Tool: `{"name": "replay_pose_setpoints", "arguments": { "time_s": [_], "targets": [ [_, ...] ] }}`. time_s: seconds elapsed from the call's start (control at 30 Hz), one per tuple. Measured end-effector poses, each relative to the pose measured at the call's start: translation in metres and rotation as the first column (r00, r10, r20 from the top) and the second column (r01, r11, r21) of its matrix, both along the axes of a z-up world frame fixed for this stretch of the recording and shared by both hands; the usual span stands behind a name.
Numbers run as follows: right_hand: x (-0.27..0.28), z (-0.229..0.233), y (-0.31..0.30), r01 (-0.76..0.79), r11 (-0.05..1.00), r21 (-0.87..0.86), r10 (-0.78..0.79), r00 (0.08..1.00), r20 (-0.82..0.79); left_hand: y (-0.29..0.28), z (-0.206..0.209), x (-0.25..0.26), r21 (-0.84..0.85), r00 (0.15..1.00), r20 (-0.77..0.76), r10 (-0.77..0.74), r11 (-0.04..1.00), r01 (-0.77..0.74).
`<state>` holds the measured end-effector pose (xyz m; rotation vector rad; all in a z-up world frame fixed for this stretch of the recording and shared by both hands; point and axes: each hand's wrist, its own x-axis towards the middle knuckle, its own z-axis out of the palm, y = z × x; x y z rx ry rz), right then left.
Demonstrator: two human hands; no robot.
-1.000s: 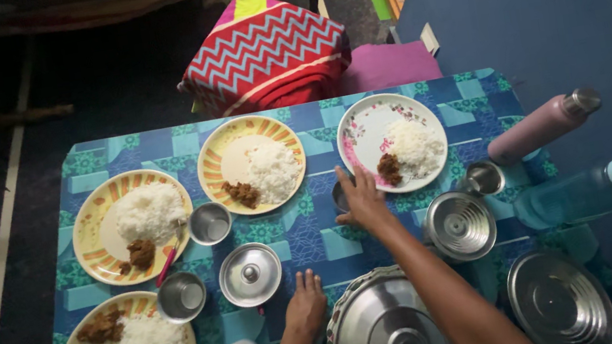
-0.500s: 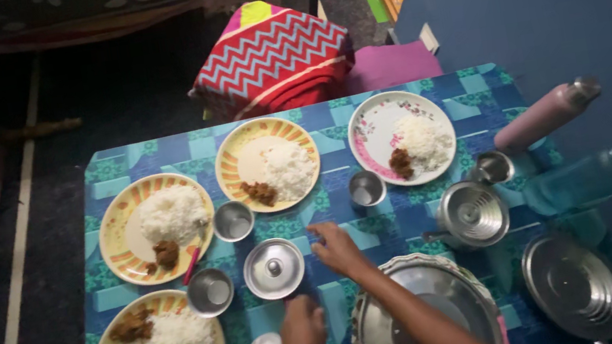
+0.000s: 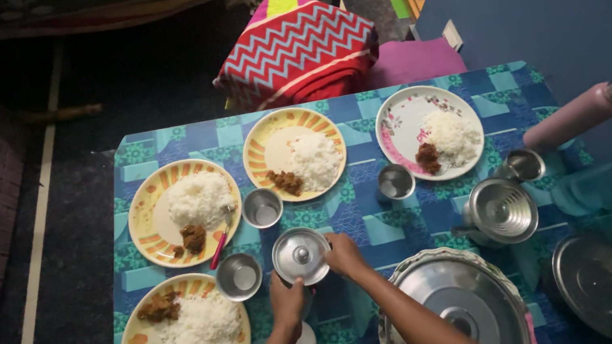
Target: The person pours water from a blue bottle into several small metal cups on a table with plates of rice and curry. They repeatedly pick up the bottle, pour into each cup, and place the bottle back down.
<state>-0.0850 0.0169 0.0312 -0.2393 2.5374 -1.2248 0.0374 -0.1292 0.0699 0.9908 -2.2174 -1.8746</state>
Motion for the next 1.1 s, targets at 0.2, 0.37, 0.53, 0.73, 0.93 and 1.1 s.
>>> {"name": "replay_pose_setpoints", "arguments": {
  "time_s": [0.2,0.37,0.53,0.73,0.93,1.1],
  "targets": [
    [-0.002,0.016,0.024,0.041,0.991,0.126,-0.034,0.998,-0.058,0.011,0.013,-0.014,-0.018,0.987,0.112,-0.117,0.993,0.120],
    [-0.020,0.015,0.070,0.066,0.972,0.224,-0.074,0.997,0.028,0.044,-0.021,-0.028,-0.069,0.955,0.078,-0.285,0.955,0.290],
    [-0.037,0.000,0.110,0.124,0.933,0.338,-0.121,0.992,-0.027,0.072,-0.033,-0.038,-0.094,0.880,0.193,-0.435,0.884,0.458],
    [-0.045,0.003,0.117,0.134,0.902,0.411,-0.140,0.990,-0.014,0.073,-0.011,-0.039,-0.010,0.845,0.213,-0.491,0.864,0.504],
    [-0.014,0.064,0.077,0.211,0.884,0.418,0.031,0.864,-0.502,0.028,0.063,-0.019,-0.548,0.853,0.208,-0.479,0.665,0.507],
    [0.006,0.106,0.017,0.093,0.965,0.243,0.089,0.762,-0.641,-0.040,0.134,-0.021,-0.730,0.872,0.418,-0.254,0.478,0.489]
  ]
}}
